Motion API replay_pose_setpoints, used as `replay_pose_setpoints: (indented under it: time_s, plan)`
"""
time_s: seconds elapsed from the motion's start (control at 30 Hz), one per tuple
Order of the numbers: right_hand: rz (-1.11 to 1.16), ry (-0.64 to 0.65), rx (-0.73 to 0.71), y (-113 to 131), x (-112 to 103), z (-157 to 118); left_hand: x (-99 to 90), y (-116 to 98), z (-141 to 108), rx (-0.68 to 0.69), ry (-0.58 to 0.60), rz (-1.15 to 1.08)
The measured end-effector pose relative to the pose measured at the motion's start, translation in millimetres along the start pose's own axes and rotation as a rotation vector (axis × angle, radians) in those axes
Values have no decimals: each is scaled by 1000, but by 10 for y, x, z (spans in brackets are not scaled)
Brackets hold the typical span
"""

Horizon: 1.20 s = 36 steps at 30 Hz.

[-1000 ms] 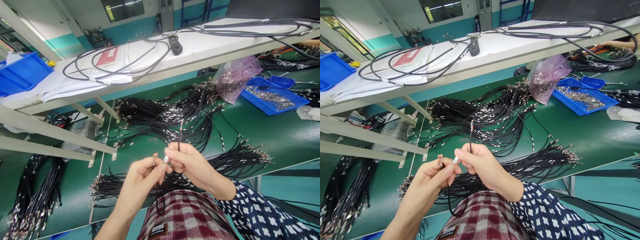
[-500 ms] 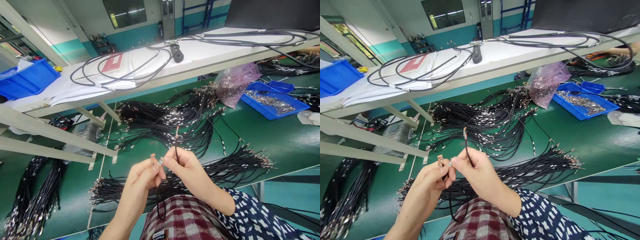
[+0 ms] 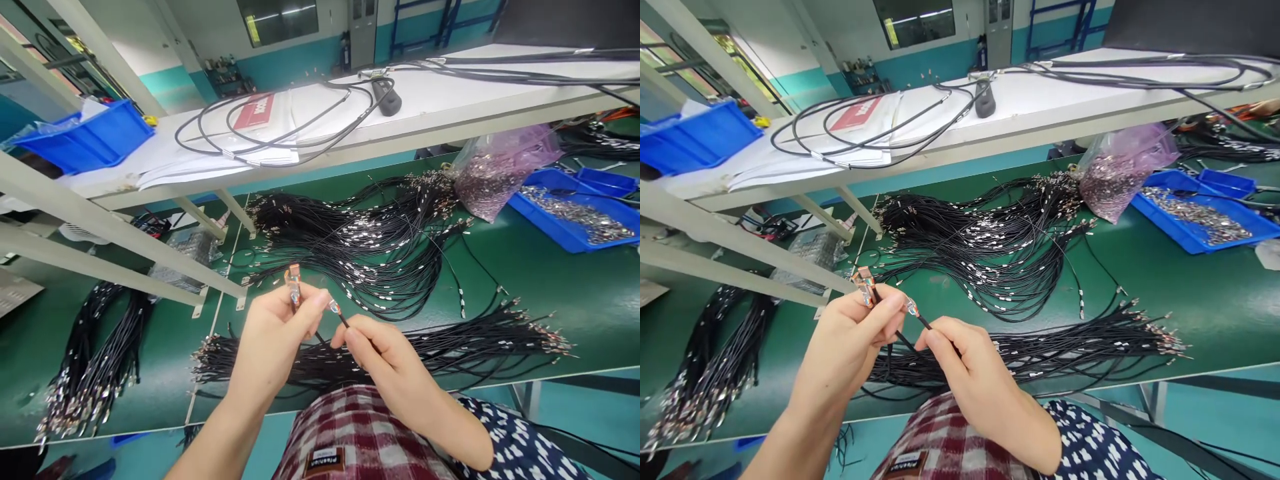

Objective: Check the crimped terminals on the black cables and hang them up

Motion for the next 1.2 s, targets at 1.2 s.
replay_pose_setpoints:
  time_s: [1.2]
  plan:
    - [240, -116, -24, -181, 77, 19, 159, 110, 45, -134, 188, -217]
Point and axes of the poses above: each hand's wrist, its own z-axis towards the middle knuckle, its own x-axis out of the palm, y = z × x, the point moved 5 cm from there along z, towards the middle knuckle, and after that the axes turned 2 degrees about y, right-handed, at the moved point
